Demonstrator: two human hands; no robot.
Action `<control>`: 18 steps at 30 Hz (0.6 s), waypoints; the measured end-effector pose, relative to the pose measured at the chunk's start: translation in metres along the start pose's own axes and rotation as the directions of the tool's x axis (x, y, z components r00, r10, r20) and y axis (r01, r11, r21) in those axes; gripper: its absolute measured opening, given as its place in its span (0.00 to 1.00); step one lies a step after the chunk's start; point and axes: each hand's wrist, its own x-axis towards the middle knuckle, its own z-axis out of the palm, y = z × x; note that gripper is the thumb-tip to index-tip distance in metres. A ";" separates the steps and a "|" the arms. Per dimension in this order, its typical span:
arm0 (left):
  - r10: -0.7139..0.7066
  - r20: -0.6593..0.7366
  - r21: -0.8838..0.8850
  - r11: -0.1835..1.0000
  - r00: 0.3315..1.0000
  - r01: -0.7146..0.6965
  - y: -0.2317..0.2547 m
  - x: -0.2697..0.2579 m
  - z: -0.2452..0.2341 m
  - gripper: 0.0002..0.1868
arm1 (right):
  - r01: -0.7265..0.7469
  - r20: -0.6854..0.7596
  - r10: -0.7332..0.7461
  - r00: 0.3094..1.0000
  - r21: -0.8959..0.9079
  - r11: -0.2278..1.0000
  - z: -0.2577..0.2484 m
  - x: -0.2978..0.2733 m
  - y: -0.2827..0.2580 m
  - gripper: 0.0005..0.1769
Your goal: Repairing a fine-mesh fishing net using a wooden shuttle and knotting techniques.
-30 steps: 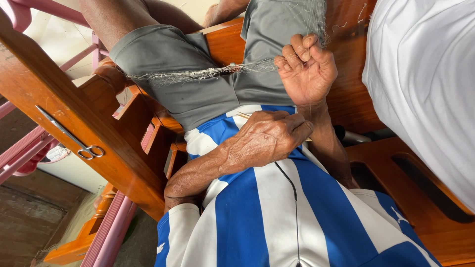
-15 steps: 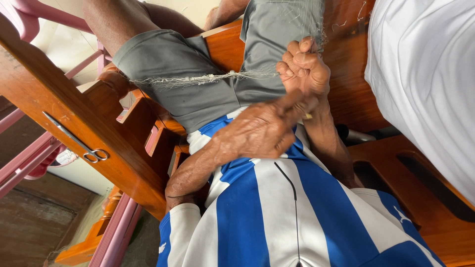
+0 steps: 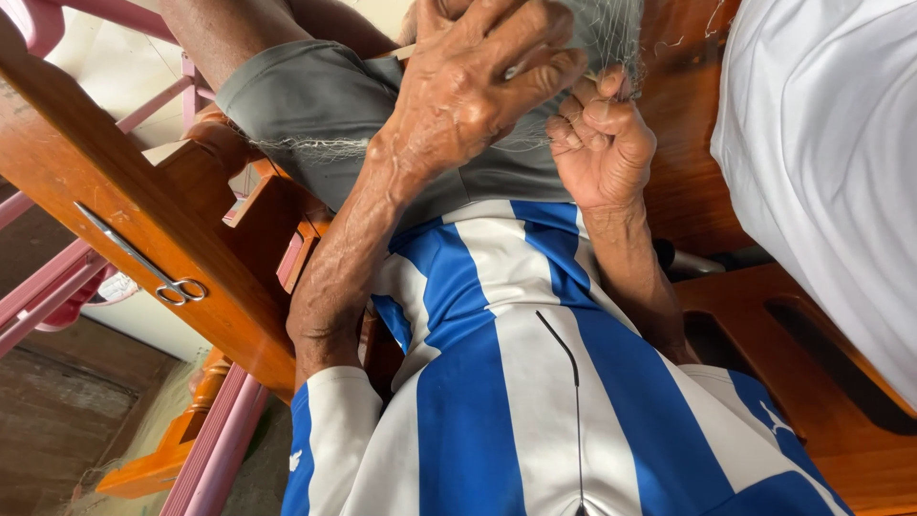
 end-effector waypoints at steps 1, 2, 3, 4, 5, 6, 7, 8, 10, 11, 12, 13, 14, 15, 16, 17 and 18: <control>0.007 -0.026 0.036 0.999 1.000 -0.006 -0.002 -0.003 0.007 0.05 | 0.003 -0.007 -0.003 1.000 -0.001 1.000 -0.001 -0.001 0.000 0.13; 0.015 -0.052 0.072 0.997 0.999 -0.012 -0.004 -0.005 0.014 0.06 | 0.007 -0.014 -0.007 1.000 -0.001 1.000 -0.001 -0.002 0.000 0.13; 0.013 -0.053 0.070 0.998 0.998 -0.009 -0.005 -0.004 0.017 0.06 | 0.005 -0.016 -0.006 1.000 -0.003 1.000 -0.002 -0.002 0.000 0.13; 0.019 -0.038 0.073 0.997 0.999 -0.016 -0.006 -0.002 0.019 0.06 | 0.008 -0.005 -0.008 1.000 -0.017 1.000 -0.003 -0.002 0.000 0.14; 0.025 -0.023 0.079 0.997 0.999 -0.023 -0.008 0.000 0.021 0.07 | 0.010 0.010 -0.010 1.000 -0.031 0.999 -0.003 -0.001 0.000 0.15; 0.024 -0.025 0.081 0.996 0.999 -0.022 -0.009 0.002 0.021 0.07 | 0.009 0.012 -0.008 1.000 -0.033 0.999 -0.002 -0.001 0.000 0.15; 0.065 -0.015 0.094 0.994 0.998 -0.063 -0.010 0.004 0.020 0.05 | 0.013 0.014 -0.013 1.000 -0.025 1.000 -0.002 -0.002 0.000 0.14; 0.105 -0.005 0.107 0.989 0.994 -0.104 -0.011 0.006 0.021 0.04 | 0.018 0.016 -0.018 1.000 -0.017 1.000 -0.002 -0.002 0.000 0.13; 0.116 -0.023 0.104 0.988 0.993 -0.113 -0.012 0.009 0.021 0.04 | 0.022 0.019 -0.021 1.000 -0.022 1.000 -0.001 -0.003 0.000 0.13; 0.125 -0.041 0.105 0.987 0.991 -0.120 -0.013 0.010 0.021 0.06 | 0.023 0.026 -0.022 0.999 -0.026 0.999 0.000 -0.003 0.000 0.13; 0.125 -0.041 0.106 0.987 0.991 -0.120 -0.014 0.009 0.023 0.06 | 0.023 0.027 -0.022 0.999 -0.026 0.999 0.001 -0.002 0.000 0.13; 0.112 -0.033 0.085 0.990 0.993 -0.109 -0.014 0.008 0.026 0.05 | 0.022 0.012 -0.022 1.000 -0.027 0.999 0.001 -0.003 0.000 0.13; 0.100 -0.025 0.064 0.993 0.995 -0.098 -0.014 0.007 0.028 0.05 | 0.022 -0.003 -0.022 1.000 -0.028 0.999 0.001 -0.003 0.000 0.12; 0.101 -0.027 0.064 0.993 0.995 -0.099 -0.014 0.007 0.028 0.05 | 0.024 -0.002 -0.024 1.000 -0.030 0.999 0.001 -0.003 0.000 0.12; 0.101 -0.026 0.104 0.990 0.994 -0.098 -0.014 0.008 0.027 0.06 | 0.020 0.005 -0.020 1.000 -0.025 0.999 0.000 -0.002 -0.001 0.13; 0.101 -0.025 0.143 0.985 0.995 -0.096 -0.013 0.008 0.026 0.08 | 0.016 0.012 -0.016 1.000 -0.020 1.000 0.000 -0.002 0.000 0.13; 0.101 -0.025 0.143 0.985 0.995 -0.097 -0.014 0.008 0.025 0.08 | 0.017 0.012 -0.017 1.000 -0.021 1.000 0.000 -0.002 0.000 0.13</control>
